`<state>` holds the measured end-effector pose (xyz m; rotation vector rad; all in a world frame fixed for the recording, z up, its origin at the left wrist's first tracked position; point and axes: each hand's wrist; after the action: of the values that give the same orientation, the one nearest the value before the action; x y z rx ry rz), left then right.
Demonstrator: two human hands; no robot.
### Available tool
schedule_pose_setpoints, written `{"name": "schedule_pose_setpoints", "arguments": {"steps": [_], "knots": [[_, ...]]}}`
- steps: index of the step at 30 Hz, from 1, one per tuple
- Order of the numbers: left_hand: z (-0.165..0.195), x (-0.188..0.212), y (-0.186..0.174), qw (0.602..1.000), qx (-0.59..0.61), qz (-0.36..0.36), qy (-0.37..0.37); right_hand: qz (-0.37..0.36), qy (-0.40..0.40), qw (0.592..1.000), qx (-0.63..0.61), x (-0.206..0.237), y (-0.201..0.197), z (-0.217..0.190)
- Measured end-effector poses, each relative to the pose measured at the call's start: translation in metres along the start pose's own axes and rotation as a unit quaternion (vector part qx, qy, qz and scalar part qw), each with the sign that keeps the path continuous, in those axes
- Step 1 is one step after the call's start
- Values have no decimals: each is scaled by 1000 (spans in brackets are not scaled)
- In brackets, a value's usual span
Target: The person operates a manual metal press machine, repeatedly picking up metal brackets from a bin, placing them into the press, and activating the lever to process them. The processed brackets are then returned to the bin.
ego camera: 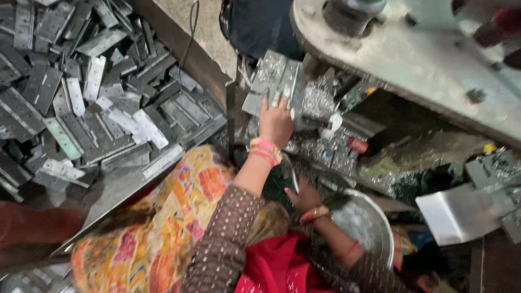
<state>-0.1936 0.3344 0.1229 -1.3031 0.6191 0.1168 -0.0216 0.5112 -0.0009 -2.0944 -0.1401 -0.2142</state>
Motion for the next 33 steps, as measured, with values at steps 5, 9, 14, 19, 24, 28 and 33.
{"name": "schedule_pose_setpoints", "arguments": {"steps": [5, 9, 14, 19, 24, 28, 33], "knots": [[0, 7, -5, 999, 34, 22, -6, -43, 35, 995, 84, -8, -16, -11], [-1, 11, -10, 999, 50, 4, -9, -101, 47, 986, 126, -31, -52, -27], [-1, 9, -11, 999, 34, 28, 2, -78, 57, 993, 64, -9, -23, -17], [-1, 8, -15, 999, 38, -7, -5, -20, 55, 998, 36, 5, 20, -3], [-4, 2, -15, 999, 15, -49, -1, -94, 53, 990, 91, -20, -27, -16], [-13, -23, -3, 999, -14, -37, -11, -98, 32, 990, 97, -33, -59, -31], [-19, -37, 12, 994, 53, -90, -25, -28, 65, 995, 72, -7, -18, -22]]}}
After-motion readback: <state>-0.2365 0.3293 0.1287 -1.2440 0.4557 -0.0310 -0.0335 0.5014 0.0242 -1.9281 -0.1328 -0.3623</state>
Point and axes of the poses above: each hand's wrist, its own x-axis away from the middle knuckle, its own y-axis out of the palm, z = x × y, and after that the axes turned 4 degrees about y, right-handed
